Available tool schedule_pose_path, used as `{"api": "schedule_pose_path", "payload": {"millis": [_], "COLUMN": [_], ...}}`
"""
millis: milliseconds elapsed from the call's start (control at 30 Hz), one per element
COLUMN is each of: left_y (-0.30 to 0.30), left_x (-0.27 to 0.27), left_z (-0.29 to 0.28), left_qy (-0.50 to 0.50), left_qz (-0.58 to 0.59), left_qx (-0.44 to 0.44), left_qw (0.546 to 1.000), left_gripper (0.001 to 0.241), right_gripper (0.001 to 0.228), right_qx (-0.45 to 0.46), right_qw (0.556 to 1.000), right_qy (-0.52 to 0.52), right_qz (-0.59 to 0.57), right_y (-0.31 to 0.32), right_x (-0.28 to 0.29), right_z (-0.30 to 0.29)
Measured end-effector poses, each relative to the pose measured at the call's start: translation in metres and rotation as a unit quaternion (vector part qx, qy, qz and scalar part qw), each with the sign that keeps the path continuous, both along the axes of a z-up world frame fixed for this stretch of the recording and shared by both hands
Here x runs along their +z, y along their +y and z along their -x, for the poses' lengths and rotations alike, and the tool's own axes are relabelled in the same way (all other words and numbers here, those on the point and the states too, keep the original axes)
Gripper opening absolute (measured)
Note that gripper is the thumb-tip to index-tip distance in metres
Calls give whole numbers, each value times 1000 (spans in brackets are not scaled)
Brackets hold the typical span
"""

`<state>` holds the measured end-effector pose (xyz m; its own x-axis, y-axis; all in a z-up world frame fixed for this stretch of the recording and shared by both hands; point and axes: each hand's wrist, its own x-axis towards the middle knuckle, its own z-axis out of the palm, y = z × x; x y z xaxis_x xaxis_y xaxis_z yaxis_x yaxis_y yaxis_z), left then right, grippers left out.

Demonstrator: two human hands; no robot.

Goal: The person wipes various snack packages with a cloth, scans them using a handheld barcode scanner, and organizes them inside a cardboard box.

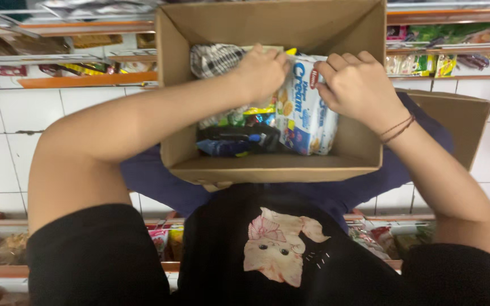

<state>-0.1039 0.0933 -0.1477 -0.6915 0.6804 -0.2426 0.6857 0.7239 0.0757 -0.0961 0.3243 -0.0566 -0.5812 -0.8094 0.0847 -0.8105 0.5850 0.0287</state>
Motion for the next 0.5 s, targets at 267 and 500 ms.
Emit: {"api": "schedule_pose_path", "payload": {"millis": [267, 500], "left_y": [35, 18], "left_x": [-44, -26], "left_z": [20, 12], "left_qy": [-141, -166], "left_qz": [-209, -282], "left_qx": [99, 69], "left_qw": [963, 942], "left_gripper": [96, 67], "right_gripper": [22, 50], "right_qx": [-11, -7], "right_qw": [998, 996], "right_qy": [-3, -20], "right_qz": [63, 87], "right_y": [10, 4], "right_x": [-10, 2], "right_z": [1, -2]}}
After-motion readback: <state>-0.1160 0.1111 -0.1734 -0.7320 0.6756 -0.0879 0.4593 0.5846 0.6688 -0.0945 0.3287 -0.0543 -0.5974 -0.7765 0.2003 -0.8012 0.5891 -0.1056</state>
